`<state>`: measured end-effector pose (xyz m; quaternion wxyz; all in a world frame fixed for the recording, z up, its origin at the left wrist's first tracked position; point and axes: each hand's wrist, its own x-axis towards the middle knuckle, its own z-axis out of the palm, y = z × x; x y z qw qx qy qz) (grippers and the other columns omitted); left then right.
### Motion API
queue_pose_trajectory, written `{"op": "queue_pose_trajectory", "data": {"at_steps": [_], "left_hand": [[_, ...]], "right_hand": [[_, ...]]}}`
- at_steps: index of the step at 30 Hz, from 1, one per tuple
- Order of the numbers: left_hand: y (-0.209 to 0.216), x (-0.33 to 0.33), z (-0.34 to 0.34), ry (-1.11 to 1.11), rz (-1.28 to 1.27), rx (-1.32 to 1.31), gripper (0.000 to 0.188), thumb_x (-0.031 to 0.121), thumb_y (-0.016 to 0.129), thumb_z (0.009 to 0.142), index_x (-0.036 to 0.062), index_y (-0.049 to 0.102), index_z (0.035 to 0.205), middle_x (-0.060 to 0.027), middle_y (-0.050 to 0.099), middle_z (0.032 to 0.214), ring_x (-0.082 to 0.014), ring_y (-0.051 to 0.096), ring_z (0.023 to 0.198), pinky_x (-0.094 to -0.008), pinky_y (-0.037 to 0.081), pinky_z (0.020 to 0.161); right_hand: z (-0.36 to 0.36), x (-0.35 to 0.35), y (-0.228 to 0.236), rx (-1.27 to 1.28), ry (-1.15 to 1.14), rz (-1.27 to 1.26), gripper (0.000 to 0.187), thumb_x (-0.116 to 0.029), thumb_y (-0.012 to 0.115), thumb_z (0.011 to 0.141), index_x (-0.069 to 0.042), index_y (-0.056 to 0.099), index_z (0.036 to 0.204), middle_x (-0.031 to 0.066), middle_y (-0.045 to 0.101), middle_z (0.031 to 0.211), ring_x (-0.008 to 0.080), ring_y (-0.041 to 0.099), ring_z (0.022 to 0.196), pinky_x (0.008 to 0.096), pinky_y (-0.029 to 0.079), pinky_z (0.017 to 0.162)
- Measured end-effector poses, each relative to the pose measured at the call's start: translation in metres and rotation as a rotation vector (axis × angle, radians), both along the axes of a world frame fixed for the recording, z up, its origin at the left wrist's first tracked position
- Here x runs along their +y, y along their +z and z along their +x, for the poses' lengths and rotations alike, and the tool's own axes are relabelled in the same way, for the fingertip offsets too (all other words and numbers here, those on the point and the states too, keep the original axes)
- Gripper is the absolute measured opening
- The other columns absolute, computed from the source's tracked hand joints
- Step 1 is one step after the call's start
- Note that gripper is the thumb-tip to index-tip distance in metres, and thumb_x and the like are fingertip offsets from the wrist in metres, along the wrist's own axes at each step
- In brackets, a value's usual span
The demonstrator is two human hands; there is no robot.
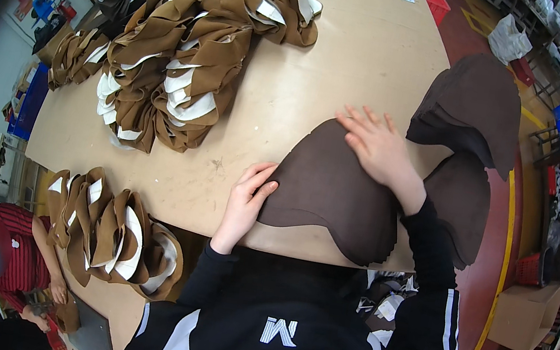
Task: The person repeatedly picks up brown fabric pieces from a table, folds them in half, and stacks them. The person handles the fabric by hand, smoothing and aligning edges before stacking the folded pieces into a growing pile.
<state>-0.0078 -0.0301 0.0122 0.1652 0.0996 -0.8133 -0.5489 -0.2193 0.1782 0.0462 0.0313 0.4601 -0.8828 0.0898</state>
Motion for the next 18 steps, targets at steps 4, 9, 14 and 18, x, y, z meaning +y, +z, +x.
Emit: {"op": "queue_pose_trajectory", "data": {"at_steps": [4, 9, 14, 18], "left_hand": [[-0.016, -0.004, 0.002, 0.111, -0.146, 0.136, 0.024, 0.008, 0.060, 0.101, -0.0027, 0.070, 0.120, -0.0107, 0.070, 0.116, -0.0182, 0.067, 0.095, -0.0291, 0.052, 0.086], [-0.011, -0.057, 0.020, 0.300, 0.339, 0.074, 0.025, 0.015, 0.053, 0.106, -0.0012, 0.070, 0.115, -0.0079, 0.075, 0.101, -0.0070, 0.064, 0.066, -0.0206, 0.047, 0.059], [-0.002, -0.041, 0.011, 0.023, -0.004, -0.154, 0.064, 0.026, 0.076, 0.089, 0.0026, 0.053, 0.144, -0.0141, 0.058, 0.142, -0.0283, 0.051, 0.135, -0.0388, 0.043, 0.109], [-0.004, -0.016, 0.004, 0.051, 0.009, 0.005, 0.036, 0.011, 0.078, 0.085, -0.0012, 0.072, 0.119, -0.0141, 0.069, 0.130, -0.0233, 0.066, 0.117, -0.0318, 0.050, 0.100]], "right_hand": [[-0.025, 0.012, -0.003, 0.104, -0.088, -0.004, 0.046, -0.035, 0.042, 0.108, -0.025, 0.046, 0.153, 0.0025, 0.038, 0.162, 0.0271, 0.033, 0.151, 0.0514, 0.024, 0.122], [0.002, 0.038, 0.013, 0.114, -0.041, -0.192, 0.045, -0.031, 0.053, 0.104, -0.022, 0.052, 0.148, 0.0065, 0.041, 0.160, 0.0316, 0.036, 0.148, 0.0527, 0.028, 0.120], [0.041, 0.049, 0.016, 0.038, -0.011, -0.138, 0.046, -0.030, 0.055, 0.103, -0.022, 0.053, 0.148, 0.0061, 0.039, 0.161, 0.0325, 0.035, 0.149, 0.0516, 0.026, 0.121], [0.046, 0.050, 0.017, 0.059, -0.032, -0.194, 0.046, -0.029, 0.057, 0.101, -0.021, 0.055, 0.146, 0.0073, 0.041, 0.161, 0.0321, 0.035, 0.149, 0.0514, 0.026, 0.121]]}}
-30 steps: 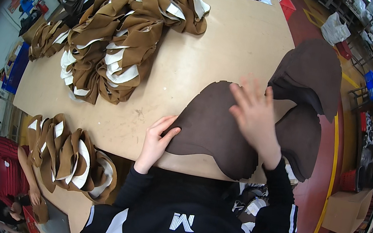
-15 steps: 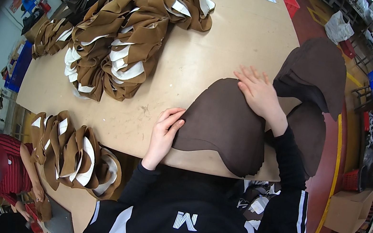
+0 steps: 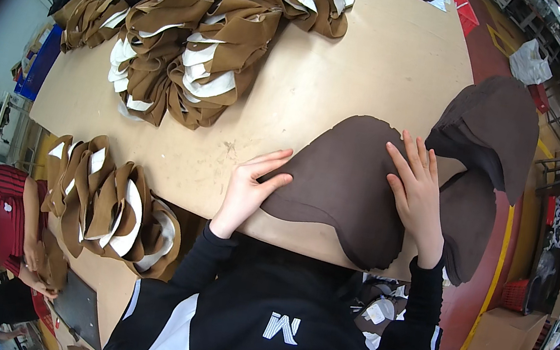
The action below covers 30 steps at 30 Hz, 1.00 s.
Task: The person repeatedly picks up brown fabric pieces from a table, folds them in half, and stacks them. The person handles the fabric by hand, smoothing and aligning edges before stacking the folded pieces into a growing pile.
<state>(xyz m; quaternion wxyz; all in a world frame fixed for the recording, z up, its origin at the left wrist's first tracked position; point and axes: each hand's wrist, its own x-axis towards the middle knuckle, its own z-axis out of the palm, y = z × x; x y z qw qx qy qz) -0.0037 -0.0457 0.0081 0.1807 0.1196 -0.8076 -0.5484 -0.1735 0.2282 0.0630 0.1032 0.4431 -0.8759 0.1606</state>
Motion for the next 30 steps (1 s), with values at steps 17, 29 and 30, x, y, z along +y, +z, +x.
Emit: {"op": "queue_pose_trajectory", "data": {"at_steps": [17, 29, 30], "left_hand": [[0.009, -0.070, 0.072, 0.539, -0.424, -0.033, 0.039, 0.010, 0.075, 0.088, 0.0057, 0.068, 0.126, -0.0140, 0.063, 0.132, -0.0294, 0.059, 0.123, -0.0396, 0.046, 0.105], [0.006, 0.019, 0.012, 0.065, -0.034, -0.264, 0.047, 0.010, 0.089, 0.074, -0.0012, 0.067, 0.114, -0.0027, 0.065, 0.088, -0.0087, 0.054, 0.076, -0.0250, 0.047, 0.071], [0.006, 0.019, 0.011, 0.091, -0.049, -0.254, 0.045, 0.009, 0.088, 0.074, -0.0022, 0.068, 0.112, -0.0030, 0.067, 0.087, -0.0088, 0.054, 0.074, -0.0249, 0.047, 0.070]], "right_hand": [[0.048, -0.047, -0.032, 0.060, 0.466, 0.129, 0.051, -0.043, 0.063, 0.094, -0.033, 0.057, 0.144, -0.0067, 0.048, 0.156, 0.0160, 0.045, 0.142, 0.0462, 0.025, 0.122], [-0.047, -0.027, -0.021, 0.119, -0.056, 0.154, 0.050, -0.030, 0.055, 0.102, -0.031, 0.048, 0.151, 0.0016, 0.041, 0.161, 0.0294, 0.037, 0.148, 0.0558, 0.025, 0.120], [-0.045, -0.026, -0.017, 0.154, -0.080, 0.122, 0.050, -0.028, 0.054, 0.102, -0.029, 0.048, 0.152, 0.0034, 0.041, 0.161, 0.0313, 0.035, 0.149, 0.0571, 0.024, 0.120]]}}
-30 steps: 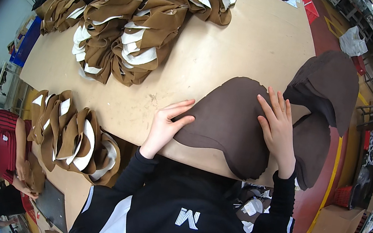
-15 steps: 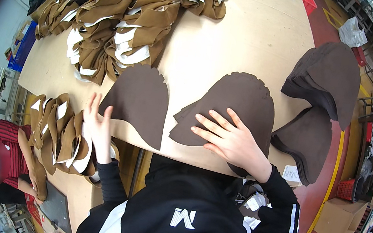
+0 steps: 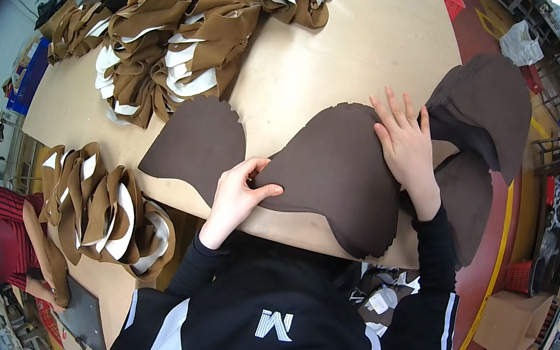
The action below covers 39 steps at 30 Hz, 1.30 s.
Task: The person repeatedly picks up brown fabric pieces from a table, folds them in half, and stacks them. The person handles the fabric by hand, smoothing and aligning edges before stacking the folded pieces into a growing pile.
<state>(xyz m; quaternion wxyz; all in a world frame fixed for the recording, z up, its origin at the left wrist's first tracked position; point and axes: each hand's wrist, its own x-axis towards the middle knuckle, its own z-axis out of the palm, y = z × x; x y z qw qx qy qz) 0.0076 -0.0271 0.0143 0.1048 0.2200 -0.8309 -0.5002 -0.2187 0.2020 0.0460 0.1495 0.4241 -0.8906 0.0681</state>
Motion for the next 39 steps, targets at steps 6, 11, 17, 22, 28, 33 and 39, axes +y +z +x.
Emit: {"op": "queue_pose_trajectory", "data": {"at_steps": [6, 11, 17, 22, 28, 33, 39], "left_hand": [[0.000, -0.007, -0.003, 0.175, -0.045, 0.151, 0.026, 0.007, 0.081, 0.081, -0.0016, 0.074, 0.105, -0.0148, 0.075, 0.082, -0.0101, 0.063, 0.068, -0.0275, 0.051, 0.068], [0.000, -0.030, 0.014, 0.210, 0.017, 0.197, 0.022, -0.001, 0.079, 0.084, -0.0032, 0.078, 0.106, -0.0049, 0.077, 0.091, -0.0078, 0.065, 0.081, -0.0235, 0.052, 0.077], [0.010, -0.127, 0.073, 0.556, -0.206, 0.177, 0.025, 0.011, 0.074, 0.092, -0.0003, 0.075, 0.114, -0.0098, 0.077, 0.104, -0.0197, 0.071, 0.096, -0.0314, 0.053, 0.089], [0.013, -0.111, 0.064, 0.475, -0.666, 0.094, 0.045, 0.017, 0.075, 0.091, 0.0097, 0.065, 0.134, -0.0140, 0.064, 0.131, -0.0307, 0.060, 0.119, -0.0397, 0.046, 0.104], [0.015, -0.004, 0.003, -0.028, -0.237, 0.063, 0.055, 0.021, 0.090, 0.071, 0.0029, 0.063, 0.116, -0.0056, 0.057, 0.103, -0.0195, 0.054, 0.098, -0.0340, 0.046, 0.087], [-0.001, 0.010, -0.018, -0.026, -0.044, 0.018, 0.049, 0.018, 0.091, 0.071, 0.0019, 0.059, 0.105, -0.0056, 0.057, 0.088, -0.0160, 0.053, 0.082, -0.0305, 0.046, 0.076], [0.008, 0.006, -0.020, 0.033, -0.069, 0.037, 0.033, 0.015, 0.084, 0.081, -0.0008, 0.066, 0.104, -0.0066, 0.069, 0.080, -0.0107, 0.054, 0.069, -0.0269, 0.046, 0.066]], "right_hand": [[0.068, 0.003, -0.003, -0.147, 0.426, 0.058, 0.056, -0.040, 0.065, 0.094, -0.036, 0.052, 0.148, -0.0031, 0.043, 0.159, 0.0229, 0.038, 0.147, 0.0530, 0.019, 0.124], [0.039, 0.022, -0.002, -0.145, 0.128, 0.037, 0.053, -0.042, 0.061, 0.097, -0.034, 0.052, 0.148, -0.0007, 0.042, 0.160, 0.0279, 0.040, 0.146, 0.0556, 0.026, 0.120], [0.069, 0.037, 0.013, -0.145, 0.266, 0.054, 0.060, -0.036, 0.070, 0.090, -0.034, 0.053, 0.147, -0.0005, 0.043, 0.160, 0.0260, 0.040, 0.146, 0.0539, 0.021, 0.123], [0.115, 0.004, -0.015, -0.249, 0.600, 0.064, 0.051, -0.043, 0.063, 0.095, -0.036, 0.055, 0.145, -0.0066, 0.048, 0.156, 0.0145, 0.044, 0.143, 0.0466, 0.023, 0.123], [0.045, -0.018, -0.010, -0.132, 0.428, 0.038, 0.047, -0.038, 0.057, 0.099, -0.035, 0.054, 0.146, -0.0051, 0.048, 0.156, 0.0171, 0.045, 0.143, 0.0508, 0.029, 0.120], [-0.020, -0.017, -0.008, -0.177, 0.130, 0.054, 0.045, -0.040, 0.046, 0.106, -0.031, 0.049, 0.150, 0.0003, 0.043, 0.159, 0.0242, 0.040, 0.147, 0.0544, 0.025, 0.122], [-0.005, -0.013, -0.003, 0.096, 0.051, -0.013, 0.051, -0.035, 0.053, 0.103, -0.029, 0.046, 0.153, 0.0014, 0.037, 0.163, 0.0256, 0.034, 0.150, 0.0522, 0.022, 0.123]]}}
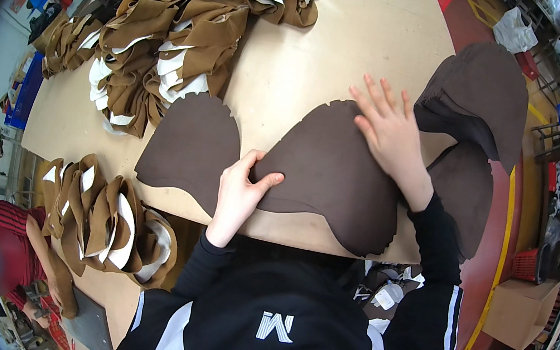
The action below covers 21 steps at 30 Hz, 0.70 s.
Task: The person repeatedly picks up brown fabric pieces from a table, folds them in half, and stacks them. The person handles the fabric by hand, smoothing and aligning edges before stacking the folded pieces into a growing pile.
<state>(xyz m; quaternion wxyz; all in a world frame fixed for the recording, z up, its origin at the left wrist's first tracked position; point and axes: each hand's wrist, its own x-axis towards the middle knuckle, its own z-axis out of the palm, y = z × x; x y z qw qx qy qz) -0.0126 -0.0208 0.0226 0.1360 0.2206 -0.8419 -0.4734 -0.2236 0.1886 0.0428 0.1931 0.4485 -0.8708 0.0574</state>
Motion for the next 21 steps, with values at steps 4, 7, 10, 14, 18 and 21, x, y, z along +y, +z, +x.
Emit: {"op": "queue_pose_trajectory", "data": {"at_steps": [4, 7, 10, 14, 18, 21], "left_hand": [[-0.001, -0.010, 0.005, 0.081, -0.047, 0.045, 0.027, 0.016, 0.077, 0.088, -0.0019, 0.070, 0.108, -0.0162, 0.071, 0.081, -0.0199, 0.066, 0.067, -0.0295, 0.050, 0.067], [-0.010, -0.020, 0.009, 0.033, 0.092, 0.087, 0.026, 0.014, 0.073, 0.092, -0.0027, 0.072, 0.113, -0.0145, 0.076, 0.087, -0.0134, 0.069, 0.076, -0.0270, 0.052, 0.072], [-0.014, -0.021, 0.010, 0.035, 0.174, 0.119, 0.027, 0.014, 0.071, 0.094, -0.0040, 0.072, 0.114, -0.0098, 0.077, 0.087, -0.0093, 0.066, 0.078, -0.0262, 0.052, 0.073], [-0.022, -0.020, 0.010, 0.050, 0.295, 0.151, 0.026, 0.014, 0.069, 0.097, -0.0053, 0.072, 0.113, -0.0064, 0.075, 0.088, -0.0077, 0.062, 0.080, -0.0251, 0.051, 0.075], [-0.025, -0.017, 0.012, 0.022, 0.425, 0.141, 0.025, 0.014, 0.067, 0.099, -0.0050, 0.070, 0.115, -0.0055, 0.074, 0.094, -0.0078, 0.062, 0.087, -0.0240, 0.050, 0.082], [-0.031, -0.014, 0.018, 0.013, 0.374, 0.120, 0.022, 0.013, 0.064, 0.101, -0.0039, 0.068, 0.114, -0.0023, 0.071, 0.097, -0.0075, 0.060, 0.091, -0.0237, 0.048, 0.085]], "right_hand": [[0.067, 0.008, -0.005, -0.123, 0.365, 0.098, 0.057, -0.046, 0.065, 0.093, -0.036, 0.052, 0.147, -0.0038, 0.044, 0.159, 0.0197, 0.038, 0.147, 0.0506, 0.024, 0.123], [0.095, 0.018, -0.012, -0.305, 0.424, 0.135, 0.055, -0.044, 0.064, 0.094, -0.036, 0.053, 0.147, -0.0069, 0.046, 0.158, 0.0156, 0.040, 0.146, 0.0484, 0.023, 0.123], [0.058, 0.027, -0.004, -0.187, 0.226, 0.162, 0.054, -0.042, 0.061, 0.097, -0.034, 0.051, 0.149, -0.0053, 0.045, 0.158, 0.0182, 0.039, 0.147, 0.0491, 0.024, 0.123], [0.016, 0.021, 0.015, 0.074, -0.029, 0.126, 0.058, -0.042, 0.057, 0.100, -0.019, 0.046, 0.152, 0.0021, 0.037, 0.163, 0.0220, 0.034, 0.150, 0.0519, 0.023, 0.123], [0.026, -0.013, 0.015, -0.012, 0.109, 0.040, 0.078, -0.051, 0.056, 0.097, -0.003, 0.036, 0.155, 0.0167, 0.033, 0.163, 0.0291, 0.031, 0.151, 0.0477, 0.020, 0.124], [0.055, -0.020, -0.008, -0.255, 0.308, 0.080, 0.087, -0.061, 0.053, 0.095, 0.003, 0.039, 0.152, 0.0218, 0.034, 0.161, 0.0310, 0.030, 0.152, 0.0483, 0.019, 0.124]]}}
